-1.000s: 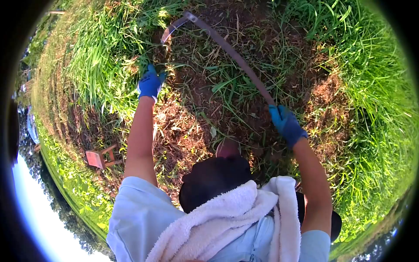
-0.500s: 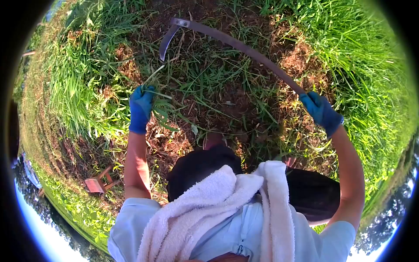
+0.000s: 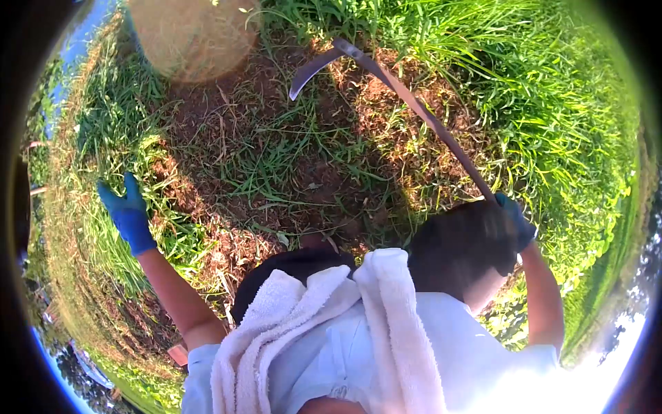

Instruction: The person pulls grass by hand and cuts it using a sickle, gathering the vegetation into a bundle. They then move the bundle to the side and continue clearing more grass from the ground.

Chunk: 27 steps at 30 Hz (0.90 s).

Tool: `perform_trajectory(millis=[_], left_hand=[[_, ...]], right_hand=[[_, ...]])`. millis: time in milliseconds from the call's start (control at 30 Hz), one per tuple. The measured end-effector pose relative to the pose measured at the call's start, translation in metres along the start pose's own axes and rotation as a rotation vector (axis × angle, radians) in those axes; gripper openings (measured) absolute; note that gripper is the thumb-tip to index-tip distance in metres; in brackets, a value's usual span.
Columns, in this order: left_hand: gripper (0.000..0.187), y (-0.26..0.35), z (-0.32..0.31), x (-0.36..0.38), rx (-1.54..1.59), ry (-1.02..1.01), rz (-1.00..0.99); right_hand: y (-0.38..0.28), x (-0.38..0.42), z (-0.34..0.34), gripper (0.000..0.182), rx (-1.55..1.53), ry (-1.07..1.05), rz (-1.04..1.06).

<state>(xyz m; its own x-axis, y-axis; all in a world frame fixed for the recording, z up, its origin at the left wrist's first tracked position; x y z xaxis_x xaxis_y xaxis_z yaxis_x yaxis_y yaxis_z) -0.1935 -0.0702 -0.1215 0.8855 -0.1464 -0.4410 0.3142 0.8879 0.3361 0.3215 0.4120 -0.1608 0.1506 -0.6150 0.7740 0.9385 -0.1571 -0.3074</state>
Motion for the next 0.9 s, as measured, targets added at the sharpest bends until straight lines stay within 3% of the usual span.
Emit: perform_trajectory(millis=[33,67,133,300,600,700,800,867,900], left_hand=[[0.064,0.030,-0.033,0.014,0.197,-0.208,-0.044],[0.055,0.070,-0.057,0.036,0.334,-0.419,0.046],[0.042,0.127,-0.107,0.074,0.301,-0.724,-0.111],[0.039,0.256,-0.146,0.141,0.564,-1.217,-0.422],[0.034,0.334,-0.177,0.161,0.246,-1.393,-0.847],[0.031,0.352,-0.169,0.168,0.033,-1.377,-1.019],[0.031,0.373,-0.153,0.180,-0.081,-1.462,-1.084],[0.032,0.394,-0.138,0.194,-0.008,-1.520,-1.101],[0.033,0.402,-0.125,0.200,0.059,-1.638,-0.946]], right_hand=[[0.026,0.002,-0.008,0.027,-0.100,-0.025,-0.046],[0.053,0.006,-0.018,0.027,-0.190,-0.057,-0.085],[0.097,0.023,-0.035,0.027,-0.344,-0.130,-0.158],[0.166,0.059,-0.081,0.026,-0.681,-0.330,-0.291],[0.177,0.010,-0.078,0.026,-1.065,-0.599,-0.212],[0.185,-0.040,-0.083,0.027,-1.265,-0.479,-0.226],[0.199,-0.042,-0.065,0.034,-0.934,-0.319,-0.254],[0.220,-0.033,-0.067,0.030,-0.896,-0.226,-0.231],[0.236,-0.023,-0.073,0.030,-0.925,-0.183,-0.308]])
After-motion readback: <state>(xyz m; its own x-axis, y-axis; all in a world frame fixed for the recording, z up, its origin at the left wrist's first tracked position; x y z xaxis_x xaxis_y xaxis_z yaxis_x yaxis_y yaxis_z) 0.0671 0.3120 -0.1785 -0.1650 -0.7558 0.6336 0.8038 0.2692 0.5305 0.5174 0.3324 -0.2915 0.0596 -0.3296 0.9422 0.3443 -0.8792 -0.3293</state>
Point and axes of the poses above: each hand's wrist, its own x-axis away from the middle knuckle, its own z-axis out of the back of the hand, y = z × x, the point moved 3 cm from there along -x, towards the middle knuckle, and after that the axes turned 5 degrees about -z, right-handed, at the moved point
